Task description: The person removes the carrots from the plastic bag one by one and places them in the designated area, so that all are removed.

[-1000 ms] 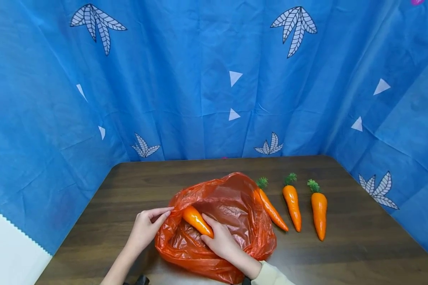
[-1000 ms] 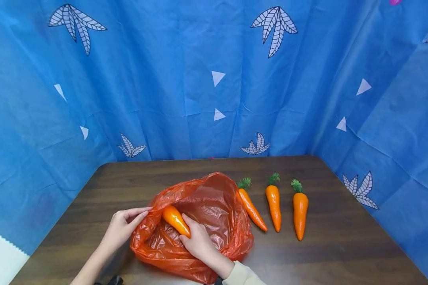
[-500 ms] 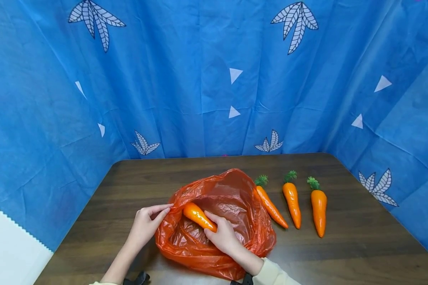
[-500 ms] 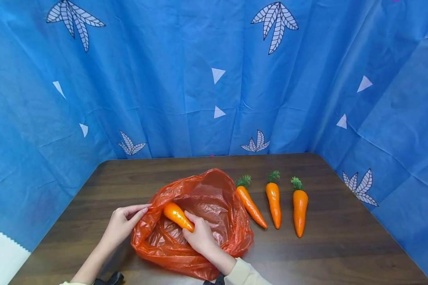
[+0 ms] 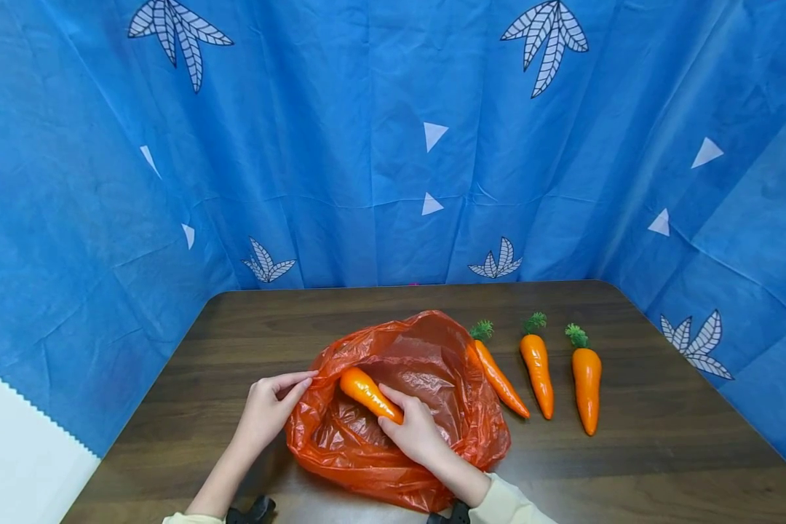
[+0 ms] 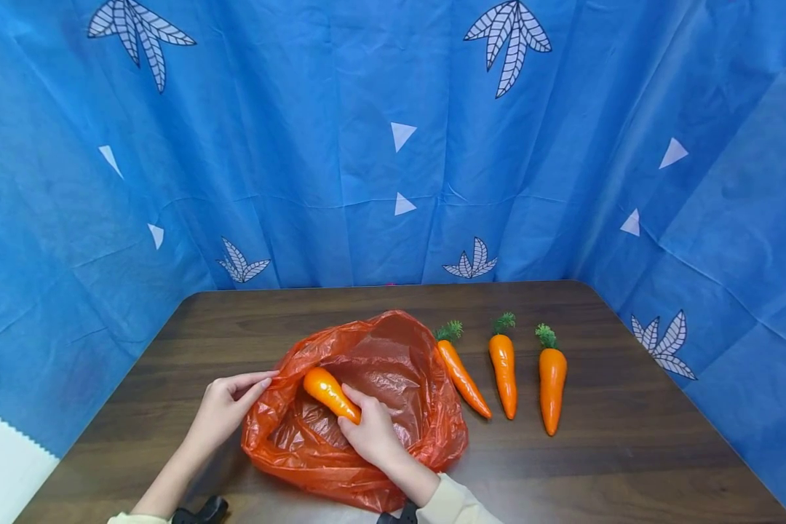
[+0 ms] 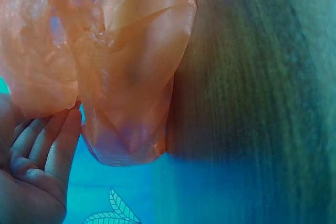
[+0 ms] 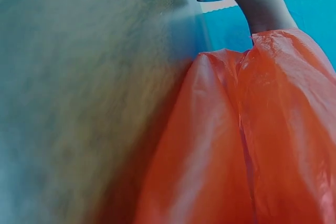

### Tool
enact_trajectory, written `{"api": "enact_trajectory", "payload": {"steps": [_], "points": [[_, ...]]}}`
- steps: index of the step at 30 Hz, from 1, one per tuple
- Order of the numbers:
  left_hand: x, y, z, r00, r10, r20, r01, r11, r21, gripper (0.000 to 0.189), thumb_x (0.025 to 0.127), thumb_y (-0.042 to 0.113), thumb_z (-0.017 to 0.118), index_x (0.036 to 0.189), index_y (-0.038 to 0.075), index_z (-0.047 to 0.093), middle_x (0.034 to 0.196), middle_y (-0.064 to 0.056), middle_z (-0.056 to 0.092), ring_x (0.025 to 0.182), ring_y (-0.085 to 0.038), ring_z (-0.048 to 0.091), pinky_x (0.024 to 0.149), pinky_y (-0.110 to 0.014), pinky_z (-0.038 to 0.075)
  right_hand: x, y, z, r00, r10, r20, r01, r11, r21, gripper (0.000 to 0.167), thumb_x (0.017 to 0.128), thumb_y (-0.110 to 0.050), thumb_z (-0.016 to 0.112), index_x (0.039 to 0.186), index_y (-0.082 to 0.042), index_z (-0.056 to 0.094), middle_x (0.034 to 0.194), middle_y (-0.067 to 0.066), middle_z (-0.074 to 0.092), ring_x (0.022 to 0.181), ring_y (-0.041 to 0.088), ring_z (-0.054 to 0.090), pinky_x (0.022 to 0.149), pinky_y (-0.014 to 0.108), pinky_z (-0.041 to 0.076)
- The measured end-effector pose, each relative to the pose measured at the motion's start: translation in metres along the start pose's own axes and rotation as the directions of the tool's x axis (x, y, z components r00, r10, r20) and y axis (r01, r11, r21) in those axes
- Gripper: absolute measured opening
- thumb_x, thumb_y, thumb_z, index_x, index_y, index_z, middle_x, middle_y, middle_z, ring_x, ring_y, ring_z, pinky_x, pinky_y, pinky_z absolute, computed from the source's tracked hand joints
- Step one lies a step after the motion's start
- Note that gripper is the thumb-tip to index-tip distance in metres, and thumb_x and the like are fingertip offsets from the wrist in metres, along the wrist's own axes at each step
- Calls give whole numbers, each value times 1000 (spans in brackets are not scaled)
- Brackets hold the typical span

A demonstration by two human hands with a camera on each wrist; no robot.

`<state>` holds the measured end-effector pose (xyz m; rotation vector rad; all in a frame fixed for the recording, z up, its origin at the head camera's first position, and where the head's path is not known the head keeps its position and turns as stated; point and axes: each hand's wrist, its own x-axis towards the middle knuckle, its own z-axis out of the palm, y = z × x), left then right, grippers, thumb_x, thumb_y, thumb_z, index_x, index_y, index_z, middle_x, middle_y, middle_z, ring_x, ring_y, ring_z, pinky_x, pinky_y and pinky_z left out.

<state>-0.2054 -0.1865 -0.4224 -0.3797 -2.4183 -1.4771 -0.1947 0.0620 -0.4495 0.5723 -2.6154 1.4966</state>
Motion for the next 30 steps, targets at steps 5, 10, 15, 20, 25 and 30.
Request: {"api": "enact_trajectory", "payload": {"steps": [5, 10, 15, 20, 25, 30], "points": [[1, -1, -1, 1000, -11, 1, 10, 1000, 24, 16, 89, 6, 64, 102, 6, 73, 95, -6, 70, 79, -12, 66, 64, -22, 54, -2, -3, -7, 998, 40, 41, -40, 999, 19, 49, 84, -4, 67, 130, 2, 53, 122, 12, 59, 89, 16, 55, 70, 26, 46], [1, -1, -2, 1000, -29, 5, 29, 999, 20, 17, 88, 4, 64, 103, 6, 73, 95, -6, 70, 78, -11, 66, 64, -23, 54, -4, -5, -14, 996, 54, 77, -60, 995, 75, 49, 85, -2, 66, 131, 3, 51, 123, 12, 57, 92, 18, 54, 72, 26, 46], [1, -1, -2, 999, -49, 11, 49, 999, 11, 18, 89, 5, 64, 104, 5, 72, 96, -7, 69, 78, -12, 66, 65, -24, 54, -7, -6, -20, 995, 47, 88, -55, 994, 95, 49, 85, -2, 66, 131, 4, 51, 124, 13, 57, 92, 18, 54, 73, 25, 46], [2, -1, -2, 998, -68, 9, 68, 998, 6, 18, 88, 4, 64, 105, 6, 72, 97, -8, 69, 80, -13, 67, 66, -25, 55, -12, -9, -28, 995, 56, 85, -64, 993, 97, 49, 85, -3, 67, 131, 3, 52, 123, 13, 57, 94, 19, 54, 73, 26, 47], [2, 0, -2, 997, -71, 14, 71, 997, 15, 18, 88, 4, 64, 105, 6, 72, 97, -8, 69, 78, -13, 67, 65, -26, 55, -15, -12, -34, 993, 51, 105, -67, 986, 155, 49, 86, -2, 65, 132, 5, 50, 125, 15, 55, 95, 21, 54, 73, 27, 48], [2, 0, -2, 998, -65, 16, 65, 998, 6, 18, 88, 5, 64, 105, 6, 72, 97, -8, 69, 77, -12, 67, 65, -25, 55, -18, -12, -39, 991, 55, 122, -74, 984, 162, 49, 87, -3, 65, 132, 4, 49, 126, 15, 54, 97, 21, 53, 75, 28, 47]]}}
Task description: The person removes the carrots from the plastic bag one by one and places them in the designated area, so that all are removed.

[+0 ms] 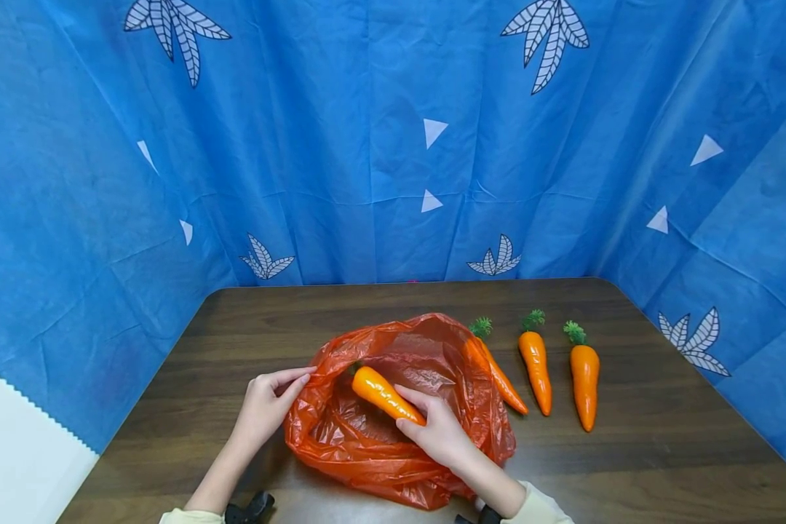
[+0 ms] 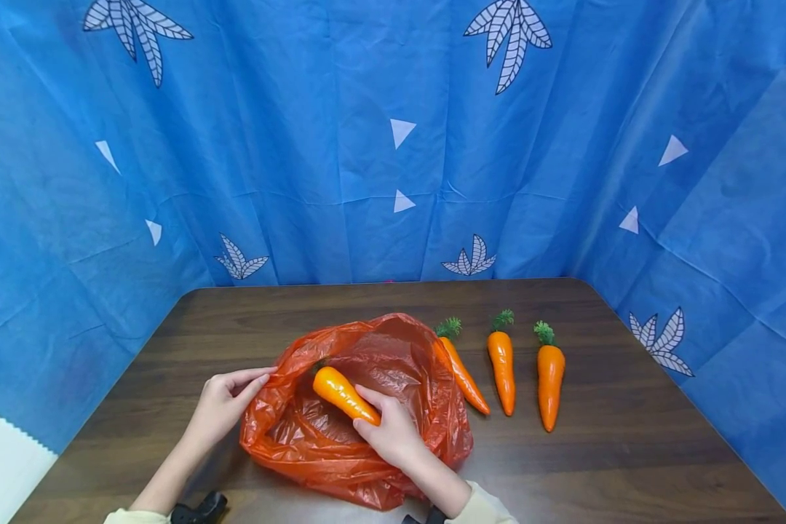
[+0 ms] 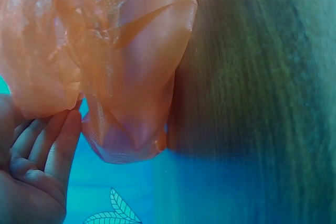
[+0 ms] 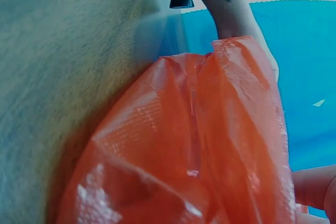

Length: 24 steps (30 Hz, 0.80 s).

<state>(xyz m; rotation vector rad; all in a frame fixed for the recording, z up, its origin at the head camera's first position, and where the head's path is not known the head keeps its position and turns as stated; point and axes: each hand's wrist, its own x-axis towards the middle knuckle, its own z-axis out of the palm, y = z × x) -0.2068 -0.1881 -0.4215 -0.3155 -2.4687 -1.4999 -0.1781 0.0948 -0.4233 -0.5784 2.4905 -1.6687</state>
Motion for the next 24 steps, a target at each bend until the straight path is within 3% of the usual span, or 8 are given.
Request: {"api": "enact_trajectory", "payload": {"steps": [5, 13, 24], "points": [[0, 0, 0, 999, 42, -16, -42, 999, 24, 18, 88, 4, 64, 104, 5, 72, 96, -7, 69, 77, -12, 67, 65, -24, 54, -4, -1, -5, 999, 31, 18, -31, 999, -10, 48, 87, -5, 65, 132, 3, 50, 125, 14, 55, 96, 21, 54, 74, 27, 48], [-1, 0, 1, 1000, 20, -15, -20, 1000, 8, 18, 89, 4, 64, 104, 5, 72, 96, -8, 69, 76, -11, 66, 64, -24, 54, -6, -3, -11, 997, 58, 45, -60, 997, 45, 48, 89, -7, 64, 133, 2, 49, 126, 15, 54, 98, 21, 54, 76, 28, 49], [-1, -3, 3, 997, 65, -32, -65, 998, 24, 17, 88, 4, 65, 103, 3, 72, 95, -8, 70, 78, -14, 67, 65, -24, 54, -15, -8, -18, 995, 82, 54, -86, 992, 87, 49, 89, -9, 64, 134, 0, 49, 127, 14, 53, 94, 20, 53, 73, 26, 50]]}}
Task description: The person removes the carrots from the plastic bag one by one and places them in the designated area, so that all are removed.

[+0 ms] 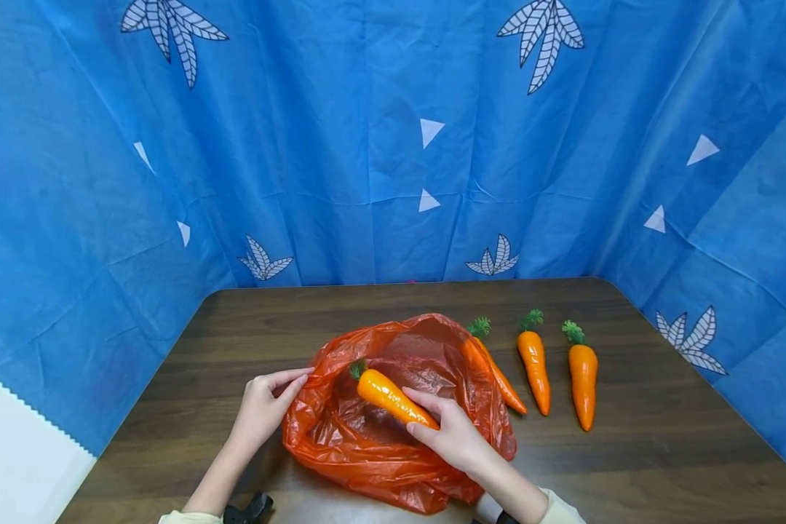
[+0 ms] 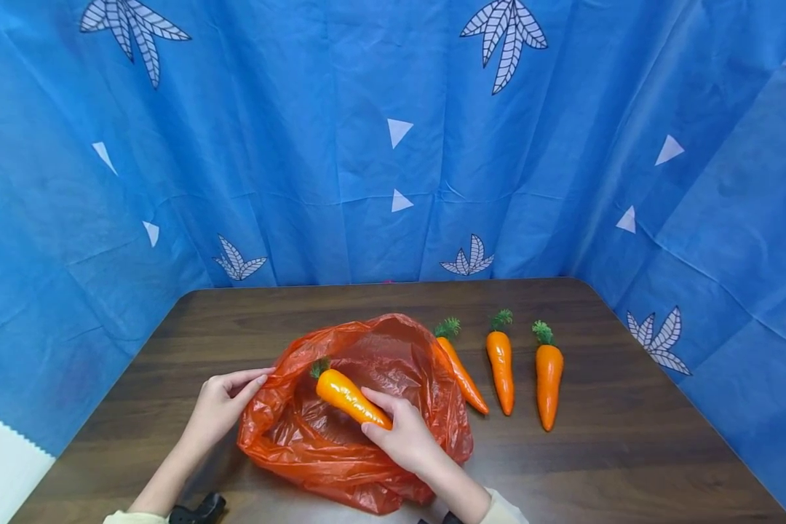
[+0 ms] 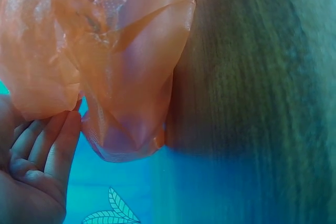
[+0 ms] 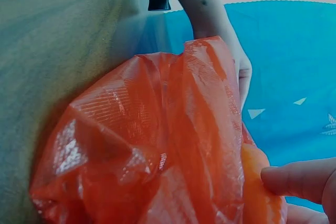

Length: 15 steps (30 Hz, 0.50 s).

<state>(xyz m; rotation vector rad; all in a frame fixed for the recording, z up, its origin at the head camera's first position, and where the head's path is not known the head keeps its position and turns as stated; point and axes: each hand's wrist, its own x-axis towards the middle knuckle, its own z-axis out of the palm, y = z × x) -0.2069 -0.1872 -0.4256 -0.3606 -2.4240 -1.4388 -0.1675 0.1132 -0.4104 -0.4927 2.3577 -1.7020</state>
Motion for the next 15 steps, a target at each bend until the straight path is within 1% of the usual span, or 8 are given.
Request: {"api": "enact_trajectory", "payload": {"steps": [5, 10, 13, 15], "points": [[1, -2, 0, 1000, -5, -2, 5, 1000, 10, 17, 88, 4, 64, 103, 3, 72, 95, -7, 70, 78, -13, 67, 65, -23, 54, -3, 1, -1, 1000, 4, 22, -5, 1000, 29, 49, 89, -9, 65, 135, -2, 49, 130, 14, 51, 94, 20, 53, 73, 26, 50], [1, -2, 1, 1000, -15, 3, 15, 1000, 3, 17, 88, 5, 64, 103, 3, 72, 96, -8, 69, 80, -14, 67, 66, -23, 54, -6, -2, -2, 999, 8, 50, -11, 999, 42, 49, 89, -9, 64, 136, -6, 49, 128, 13, 52, 88, 19, 56, 68, 25, 51], [0, -2, 2, 1000, -9, 1, 9, 1000, 4, 16, 88, 4, 64, 102, 2, 72, 96, -9, 69, 80, -15, 67, 66, -24, 54, -8, -6, -4, 998, 4, 67, -6, 999, 41, 48, 90, -9, 64, 136, -7, 49, 126, 11, 53, 86, 19, 57, 68, 24, 52], [0, -1, 2, 1000, 2, -3, -2, 1000, 9, 16, 88, 4, 64, 102, 2, 72, 95, -10, 69, 80, -16, 67, 66, -24, 54, -9, -9, -5, 997, -13, 75, 10, 999, 40, 48, 90, -9, 64, 136, -7, 50, 126, 11, 53, 87, 19, 57, 69, 25, 52]]}}
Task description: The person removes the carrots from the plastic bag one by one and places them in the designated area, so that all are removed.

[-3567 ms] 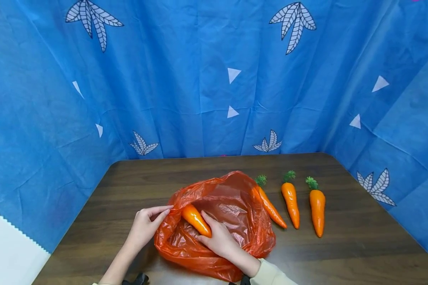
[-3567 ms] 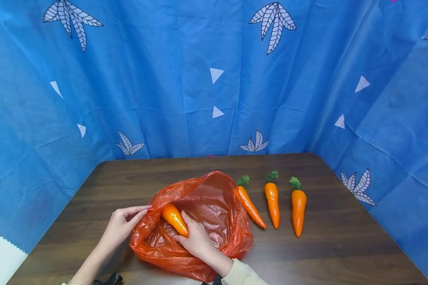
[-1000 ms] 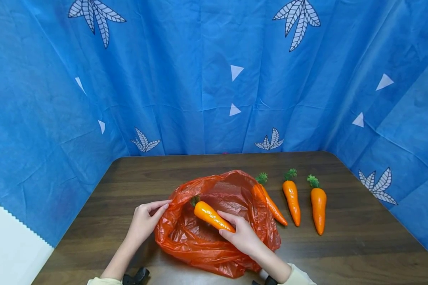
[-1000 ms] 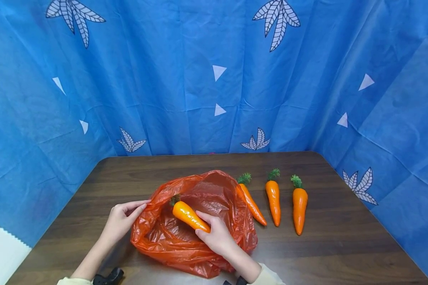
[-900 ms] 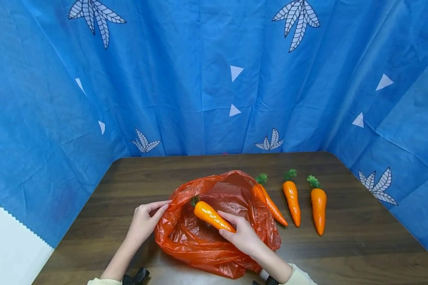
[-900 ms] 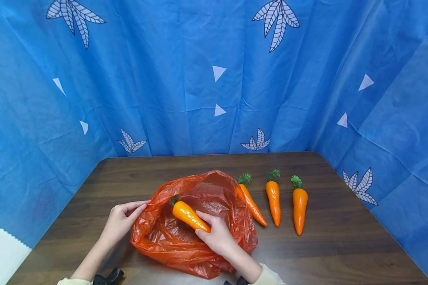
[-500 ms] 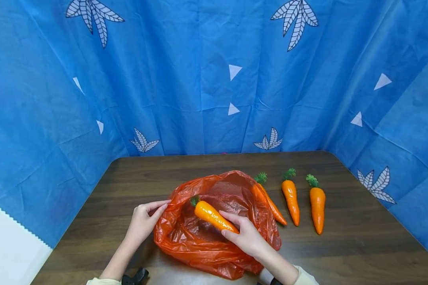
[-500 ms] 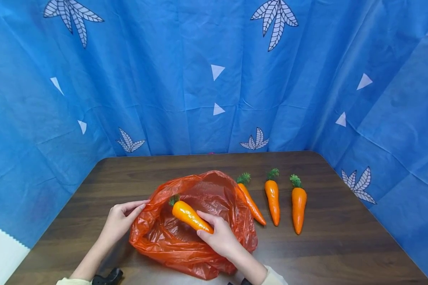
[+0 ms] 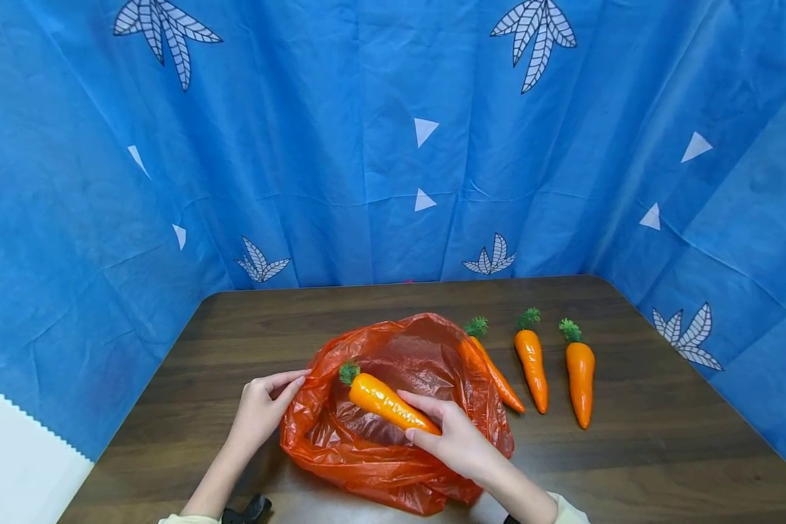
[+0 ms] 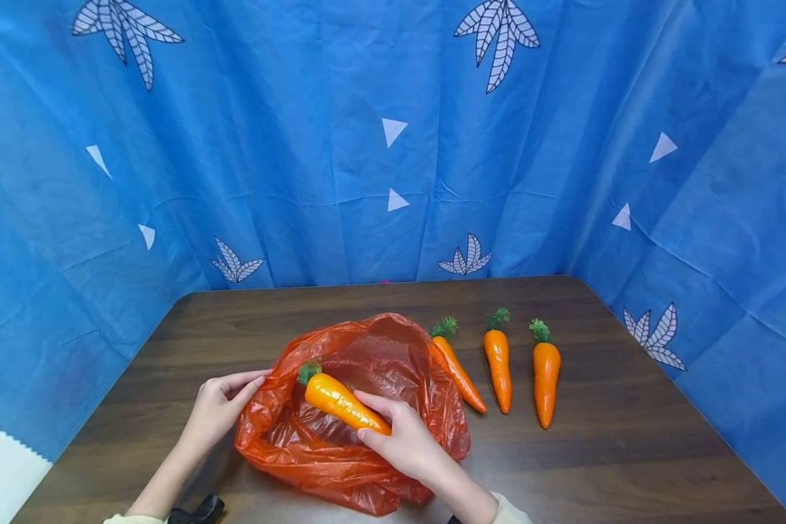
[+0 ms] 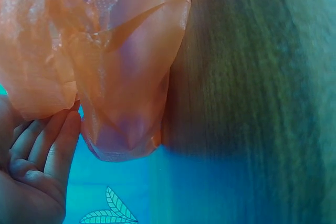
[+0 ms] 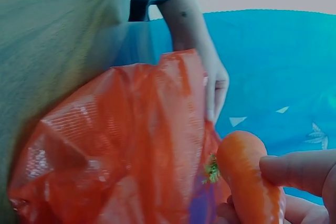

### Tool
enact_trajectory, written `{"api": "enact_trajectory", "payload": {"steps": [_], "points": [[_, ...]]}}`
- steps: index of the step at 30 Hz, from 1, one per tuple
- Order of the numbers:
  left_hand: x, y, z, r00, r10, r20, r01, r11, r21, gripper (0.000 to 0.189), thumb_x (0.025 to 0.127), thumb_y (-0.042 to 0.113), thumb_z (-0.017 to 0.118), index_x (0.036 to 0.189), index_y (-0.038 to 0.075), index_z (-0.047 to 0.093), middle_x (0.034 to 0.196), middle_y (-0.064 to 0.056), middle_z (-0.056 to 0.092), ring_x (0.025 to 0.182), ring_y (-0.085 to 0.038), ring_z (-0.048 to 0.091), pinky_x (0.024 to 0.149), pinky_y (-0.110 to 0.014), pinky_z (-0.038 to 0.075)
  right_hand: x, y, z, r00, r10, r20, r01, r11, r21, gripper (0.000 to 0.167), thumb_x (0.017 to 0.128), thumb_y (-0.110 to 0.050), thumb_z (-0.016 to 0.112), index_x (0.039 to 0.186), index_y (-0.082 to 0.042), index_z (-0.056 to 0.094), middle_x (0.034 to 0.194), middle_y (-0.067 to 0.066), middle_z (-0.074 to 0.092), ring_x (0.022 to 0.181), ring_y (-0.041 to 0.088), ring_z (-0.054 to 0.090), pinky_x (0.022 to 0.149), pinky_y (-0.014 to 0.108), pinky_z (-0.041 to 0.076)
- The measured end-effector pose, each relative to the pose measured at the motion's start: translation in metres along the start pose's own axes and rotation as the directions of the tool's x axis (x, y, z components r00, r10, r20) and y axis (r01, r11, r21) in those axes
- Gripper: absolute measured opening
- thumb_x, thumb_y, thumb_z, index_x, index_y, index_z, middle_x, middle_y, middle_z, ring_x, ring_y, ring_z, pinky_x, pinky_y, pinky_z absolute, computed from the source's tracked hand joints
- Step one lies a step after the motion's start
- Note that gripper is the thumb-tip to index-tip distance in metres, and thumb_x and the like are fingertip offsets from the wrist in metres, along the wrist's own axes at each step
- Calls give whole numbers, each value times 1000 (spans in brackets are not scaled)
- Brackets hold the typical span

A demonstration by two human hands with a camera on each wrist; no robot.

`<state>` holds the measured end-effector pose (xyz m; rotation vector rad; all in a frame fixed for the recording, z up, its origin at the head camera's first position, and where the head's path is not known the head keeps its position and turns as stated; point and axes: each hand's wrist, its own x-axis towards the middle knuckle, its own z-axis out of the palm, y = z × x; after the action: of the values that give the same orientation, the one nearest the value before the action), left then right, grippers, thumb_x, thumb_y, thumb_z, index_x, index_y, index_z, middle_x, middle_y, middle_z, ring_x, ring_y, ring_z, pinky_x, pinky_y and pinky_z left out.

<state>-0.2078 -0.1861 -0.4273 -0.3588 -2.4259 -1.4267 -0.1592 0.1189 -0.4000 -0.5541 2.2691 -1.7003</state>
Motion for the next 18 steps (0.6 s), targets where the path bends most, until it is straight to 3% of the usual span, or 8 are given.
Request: {"api": "enact_trajectory", "payload": {"steps": [6, 18], "points": [[0, 1, 0, 1000, -2, -4, 2, 1000, 14, 16, 88, 4, 64, 102, 2, 72, 95, -10, 70, 80, -16, 67, 66, -24, 54, -4, -10, -2, 998, -44, 33, 43, 999, 2, 47, 90, -9, 63, 135, -6, 50, 128, 10, 53, 93, 20, 57, 73, 25, 51], [1, 0, 1, 1000, -7, 2, 7, 1000, 14, 16, 89, 6, 64, 102, 3, 73, 95, -9, 70, 81, -15, 67, 66, -22, 54, -8, -23, -8, 999, -36, 37, 33, 996, 82, 49, 91, -8, 62, 137, -7, 48, 133, 12, 49, 94, 25, 56, 73, 26, 52]]}}
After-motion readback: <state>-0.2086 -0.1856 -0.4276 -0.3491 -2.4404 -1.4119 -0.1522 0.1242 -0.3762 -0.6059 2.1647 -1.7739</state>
